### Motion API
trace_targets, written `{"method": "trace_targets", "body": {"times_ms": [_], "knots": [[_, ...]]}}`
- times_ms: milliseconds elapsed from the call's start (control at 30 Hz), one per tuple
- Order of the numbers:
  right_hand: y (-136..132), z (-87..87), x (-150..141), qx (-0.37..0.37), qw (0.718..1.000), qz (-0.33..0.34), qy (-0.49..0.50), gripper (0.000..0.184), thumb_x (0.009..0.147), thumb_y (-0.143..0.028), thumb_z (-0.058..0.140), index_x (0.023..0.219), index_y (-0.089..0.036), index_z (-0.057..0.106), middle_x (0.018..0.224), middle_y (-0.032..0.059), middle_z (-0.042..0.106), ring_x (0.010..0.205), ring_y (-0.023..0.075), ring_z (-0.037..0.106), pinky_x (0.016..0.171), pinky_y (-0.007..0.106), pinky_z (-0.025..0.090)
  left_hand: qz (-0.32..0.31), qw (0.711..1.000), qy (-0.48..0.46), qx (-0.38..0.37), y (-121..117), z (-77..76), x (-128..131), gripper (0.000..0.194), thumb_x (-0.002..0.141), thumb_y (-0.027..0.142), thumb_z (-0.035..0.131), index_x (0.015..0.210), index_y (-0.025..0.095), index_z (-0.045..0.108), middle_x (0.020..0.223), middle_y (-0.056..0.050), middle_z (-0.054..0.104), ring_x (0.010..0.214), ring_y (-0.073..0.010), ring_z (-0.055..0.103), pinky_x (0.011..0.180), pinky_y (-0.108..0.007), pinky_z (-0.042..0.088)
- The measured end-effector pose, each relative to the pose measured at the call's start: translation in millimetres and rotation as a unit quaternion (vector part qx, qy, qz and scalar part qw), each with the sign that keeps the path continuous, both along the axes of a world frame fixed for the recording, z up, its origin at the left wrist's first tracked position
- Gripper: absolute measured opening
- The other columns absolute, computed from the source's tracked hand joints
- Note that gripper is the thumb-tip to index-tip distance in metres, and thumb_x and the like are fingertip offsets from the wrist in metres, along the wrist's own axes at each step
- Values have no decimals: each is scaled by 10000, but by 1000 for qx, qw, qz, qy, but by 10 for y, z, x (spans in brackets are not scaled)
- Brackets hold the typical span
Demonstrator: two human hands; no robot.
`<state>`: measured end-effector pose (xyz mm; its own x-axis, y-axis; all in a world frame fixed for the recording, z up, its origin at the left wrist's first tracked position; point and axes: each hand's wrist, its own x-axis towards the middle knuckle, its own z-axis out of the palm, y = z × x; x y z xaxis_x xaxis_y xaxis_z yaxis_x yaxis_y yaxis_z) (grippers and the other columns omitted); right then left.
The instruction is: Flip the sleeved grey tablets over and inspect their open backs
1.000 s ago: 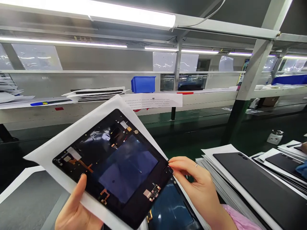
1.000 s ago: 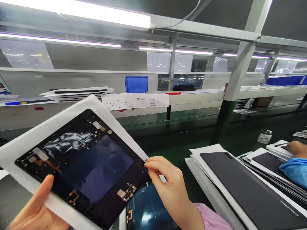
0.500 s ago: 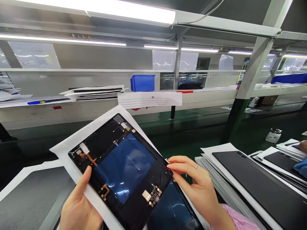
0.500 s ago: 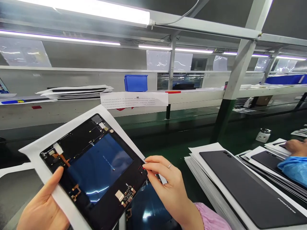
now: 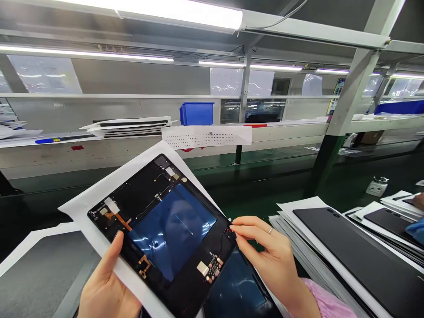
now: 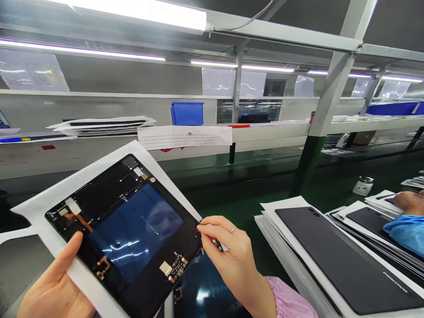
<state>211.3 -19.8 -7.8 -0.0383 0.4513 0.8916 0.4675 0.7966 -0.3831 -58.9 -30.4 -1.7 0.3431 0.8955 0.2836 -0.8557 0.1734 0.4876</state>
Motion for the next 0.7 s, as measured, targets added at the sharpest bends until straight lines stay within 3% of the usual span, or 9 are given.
{"method": "trace_targets", "body": {"times_ms": [167, 367, 467, 600, 700], "knots": [[-3, -5, 2, -6, 1000, -1, -15, 240, 885, -11, 634, 937, -212, 755, 919, 49, 750, 749, 163, 749, 644, 199, 605, 2, 1000, -14, 12, -4, 67, 1, 392, 966, 278, 429, 1185, 274, 754, 1130, 7, 776, 1392, -258, 449, 1201, -463, 242], [-4, -11, 15, -1, 1000, -12, -18, 244, 899, -20, 631, 954, -214, 769, 904, 44, 754, 737, 158, 745, 664, 199, 611, 30, 999, -28, -22, -19, -53, 3, 544, 991, 560, 331, 1435, 333, 549, 1320, 29, 694, 1462, -276, 337, 1204, -516, 274], [-9, -35, 15, -17, 999, -21, -17, 220, 909, -46, 637, 946, -219, 768, 907, 35, 758, 737, 153, 749, 671, 191, 615, 29, 999, -29, -22, -25, -107, 0, 602, 975, 619, 327, 1476, 329, 494, 1353, 26, 670, 1466, -288, 323, 1202, -518, 288], [-19, -51, 15, -36, 999, -26, -21, 210, 926, -67, 627, 955, -229, 757, 918, 25, 756, 765, 151, 753, 691, 192, 616, 10, 1000, -22, -17, -1, -89, -18, 561, 995, 580, 317, 1459, 332, 512, 1334, 33, 679, 1467, -277, 316, 1202, -518, 286], [-16, -44, 16, -43, 998, -32, -24, 199, 934, -87, 619, 951, -239, 746, 915, 20, 758, 778, 159, 757, 701, 210, 626, -43, 999, -11, 24, 22, -49, -23, 480, 1025, 453, 318, 1394, 302, 586, 1314, 29, 687, 1461, -269, 322, 1203, -502, 275]]}}
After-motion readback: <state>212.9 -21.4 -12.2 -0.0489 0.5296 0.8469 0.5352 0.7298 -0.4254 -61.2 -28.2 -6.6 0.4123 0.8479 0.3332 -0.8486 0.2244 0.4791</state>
